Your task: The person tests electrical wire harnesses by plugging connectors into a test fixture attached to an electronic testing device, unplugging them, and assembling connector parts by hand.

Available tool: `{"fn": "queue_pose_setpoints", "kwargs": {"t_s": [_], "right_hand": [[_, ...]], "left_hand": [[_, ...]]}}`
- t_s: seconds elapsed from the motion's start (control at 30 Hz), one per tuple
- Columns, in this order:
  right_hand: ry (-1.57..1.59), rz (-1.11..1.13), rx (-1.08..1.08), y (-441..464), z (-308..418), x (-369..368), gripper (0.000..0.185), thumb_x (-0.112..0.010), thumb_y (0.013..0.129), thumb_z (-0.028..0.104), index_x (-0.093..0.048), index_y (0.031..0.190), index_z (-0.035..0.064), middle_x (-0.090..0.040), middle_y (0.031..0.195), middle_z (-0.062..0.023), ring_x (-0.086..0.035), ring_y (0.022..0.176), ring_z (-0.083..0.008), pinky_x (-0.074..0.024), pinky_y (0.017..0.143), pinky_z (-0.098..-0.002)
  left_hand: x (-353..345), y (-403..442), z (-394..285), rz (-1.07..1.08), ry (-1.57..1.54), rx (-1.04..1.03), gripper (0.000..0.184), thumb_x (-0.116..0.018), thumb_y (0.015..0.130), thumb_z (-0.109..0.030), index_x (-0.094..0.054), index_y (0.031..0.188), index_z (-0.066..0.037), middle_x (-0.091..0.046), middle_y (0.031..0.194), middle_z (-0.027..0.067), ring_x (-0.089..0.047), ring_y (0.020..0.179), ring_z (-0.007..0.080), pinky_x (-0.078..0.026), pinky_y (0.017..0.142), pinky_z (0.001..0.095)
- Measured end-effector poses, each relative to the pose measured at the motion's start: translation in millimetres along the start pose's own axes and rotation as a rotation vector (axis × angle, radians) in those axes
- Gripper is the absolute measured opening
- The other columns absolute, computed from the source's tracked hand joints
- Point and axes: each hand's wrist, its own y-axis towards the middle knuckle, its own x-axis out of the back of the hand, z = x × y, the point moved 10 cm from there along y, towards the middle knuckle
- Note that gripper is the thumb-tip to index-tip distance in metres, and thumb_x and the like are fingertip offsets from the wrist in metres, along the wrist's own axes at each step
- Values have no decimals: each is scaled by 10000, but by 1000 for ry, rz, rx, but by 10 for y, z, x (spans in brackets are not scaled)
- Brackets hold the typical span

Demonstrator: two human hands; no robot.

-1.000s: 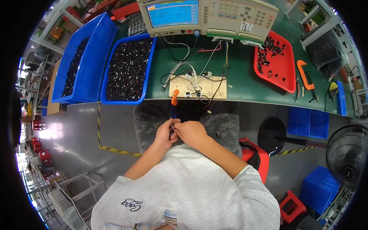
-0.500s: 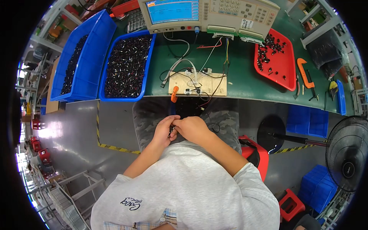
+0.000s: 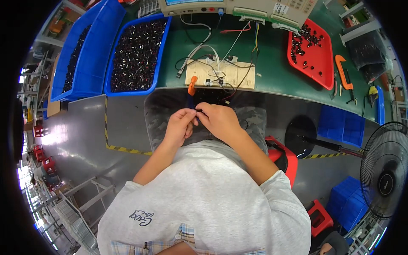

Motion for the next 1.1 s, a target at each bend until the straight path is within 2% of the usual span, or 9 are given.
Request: {"fn": "queue_pose_setpoints", "kwargs": {"t_s": [0.13, 0.17, 0.27, 0.47, 0.67, 0.77, 0.9, 1.0, 1.1], "right_hand": [[410, 203, -249, -38, -123, -121, 262, -589, 964, 153, -626, 1207, 64, -580, 705, -53, -545, 641, -146, -448, 635, -304], [546, 224, -265, -57, -172, -196, 371, -523, 972, 139, -532, 1334, 58, -614, 779, -98, -574, 720, -171, -457, 700, -309], [791, 285, -308, -66, -204, -304, 401, -474, 967, 121, -490, 1360, 44, -590, 798, -82, -565, 761, -159, -458, 723, -306], [661, 375, -260, -58, -139, -338, 439, -468, 945, 118, -472, 1378, 42, -598, 791, -99, -593, 766, -195, -475, 736, -331], [242, 527, -181, -77, 39, -181, 402, -505, 959, 129, -492, 1347, 24, -668, 896, -169, -670, 872, -288, -505, 793, -382], [451, 426, -216, -53, -84, -237, 355, -517, 1001, 175, -515, 1326, 30, -689, 919, -130, -672, 906, -249, -508, 823, -355], [1235, 42, -633, -26, -472, -315, 205, -491, 1054, 270, -564, 1167, 115, -436, 689, 50, -327, 502, -17, -229, 437, -194], [1363, -47, -729, -18, -511, -346, 193, -488, 1058, 302, -548, 1111, 127, -400, 690, 55, -269, 468, -22, -193, 408, -209], [1400, -50, -718, -9, -517, -388, 202, -483, 1057, 304, -537, 1131, 123, -423, 694, 48, -315, 477, -33, -240, 405, -210]], "left_hand": [[13, 6, 20, 32, -140, 24, 156, -575, 1011, -187, -608, 948, -49, -621, 712, 52, -411, 399, 58, -299, 355, 214], [-12, -6, 1, 62, -150, 30, 154, -572, 1011, -189, -610, 956, -49, -610, 692, 49, -401, 396, 65, -298, 359, 217], [-29, -27, -26, 100, -146, 17, 157, -565, 1014, -191, -612, 972, -47, -603, 679, 47, -396, 395, 69, -299, 359, 219], [-18, -23, -24, 121, -151, 8, 148, -578, 1012, -182, -627, 965, -51, -595, 667, 37, -398, 400, 61, -289, 365, 219], [-53, -52, -209, 116, 278, -234, 118, -636, 988, -165, -655, 969, -49, -578, 661, 14, -393, 416, 42, -267, 366, 218], [39, -16, -92, 47, 175, -64, 179, -596, 1014, -215, -652, 999, -45, -547, 637, 6, -385, 423, 47, -266, 371, 216], [2, -8, -77, 47, -184, 13, 258, -523, 1040, -288, -619, 1049, -49, -510, 653, 6, -376, 427, 69, -273, 380, 222], [24, 13, -43, 44, -321, 55, 195, -486, 1006, -206, -587, 1082, -58, -511, 711, 19, -383, 439, 93, -288, 387, 242], [105, 63, 52, 89, -497, 93, 200, -467, 926, -85, -558, 1103, -72, -530, 790, 39, -399, 463, 112, -307, 402, 260]]}}
